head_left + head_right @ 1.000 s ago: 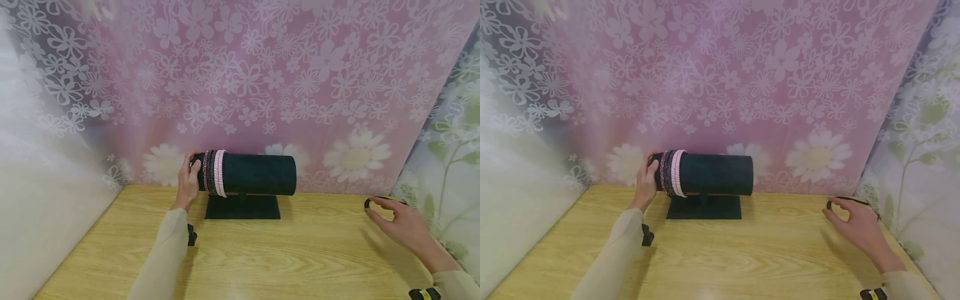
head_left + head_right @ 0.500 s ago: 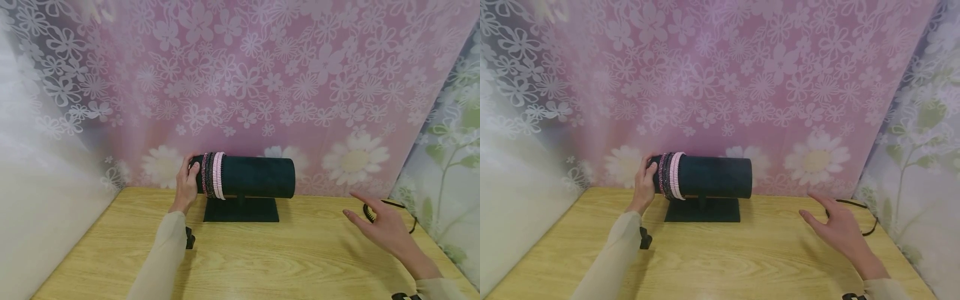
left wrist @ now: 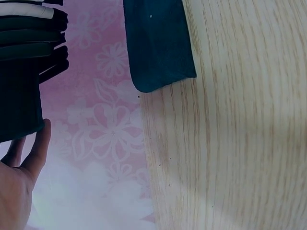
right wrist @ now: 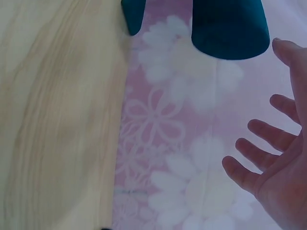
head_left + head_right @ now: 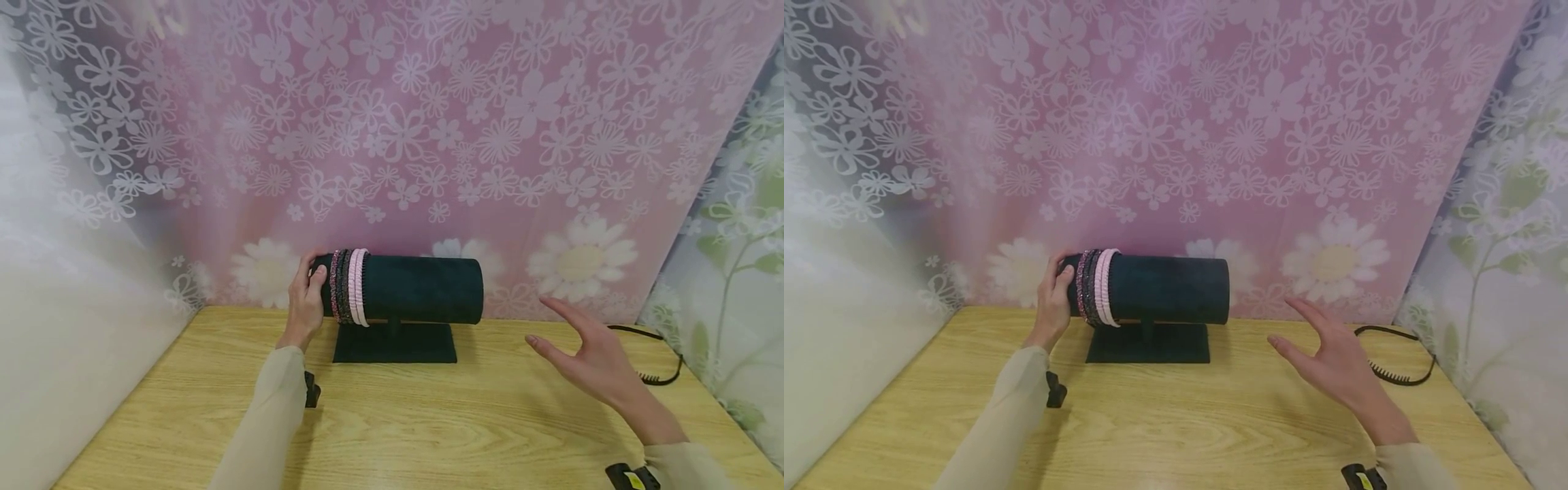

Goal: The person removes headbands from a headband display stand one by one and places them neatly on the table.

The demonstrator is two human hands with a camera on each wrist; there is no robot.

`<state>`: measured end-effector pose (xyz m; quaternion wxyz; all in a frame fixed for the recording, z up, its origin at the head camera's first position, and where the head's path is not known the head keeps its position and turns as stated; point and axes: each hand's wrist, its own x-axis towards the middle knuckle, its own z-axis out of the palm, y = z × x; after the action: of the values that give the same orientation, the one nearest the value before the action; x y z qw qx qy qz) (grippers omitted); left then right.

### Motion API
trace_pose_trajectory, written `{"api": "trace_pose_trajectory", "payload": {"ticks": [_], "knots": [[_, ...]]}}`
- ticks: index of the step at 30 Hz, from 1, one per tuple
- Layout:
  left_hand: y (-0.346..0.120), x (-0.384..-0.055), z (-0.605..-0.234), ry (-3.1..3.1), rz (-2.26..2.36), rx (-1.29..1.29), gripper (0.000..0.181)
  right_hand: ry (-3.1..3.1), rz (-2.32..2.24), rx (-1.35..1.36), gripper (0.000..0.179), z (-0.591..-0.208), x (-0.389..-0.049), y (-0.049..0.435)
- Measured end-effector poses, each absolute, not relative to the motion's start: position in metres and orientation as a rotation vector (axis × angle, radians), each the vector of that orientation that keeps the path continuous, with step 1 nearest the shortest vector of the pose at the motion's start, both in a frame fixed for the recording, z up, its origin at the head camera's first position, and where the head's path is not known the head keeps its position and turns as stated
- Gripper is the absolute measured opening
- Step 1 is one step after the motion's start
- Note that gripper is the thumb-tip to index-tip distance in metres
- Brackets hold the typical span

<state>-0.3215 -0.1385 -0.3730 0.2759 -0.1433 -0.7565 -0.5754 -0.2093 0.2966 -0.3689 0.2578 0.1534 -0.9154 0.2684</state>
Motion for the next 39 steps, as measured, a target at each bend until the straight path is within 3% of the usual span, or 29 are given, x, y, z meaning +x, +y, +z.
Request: {"api": "trace_pose_trajectory", "payload": {"ticks": [4, 11, 39], "knots": [[-0.136, -0.313, -0.365, -2.057, -1.550, -0.386, 0.040, -2.455, 0.739, 0.462, 0.073, -0.365, -0.214, 0.288], [-0.141, -0.344, -0.392, -2.031, -1.544, -0.394, 0.041, -2.466, 0.728, 0.495, 0.075, -0.356, -0.223, 0.276], [-0.144, -0.344, -0.394, -2.024, -1.543, -0.361, 0.043, -2.419, 0.664, 0.736, 0.079, -0.329, -0.258, 0.226]]}}
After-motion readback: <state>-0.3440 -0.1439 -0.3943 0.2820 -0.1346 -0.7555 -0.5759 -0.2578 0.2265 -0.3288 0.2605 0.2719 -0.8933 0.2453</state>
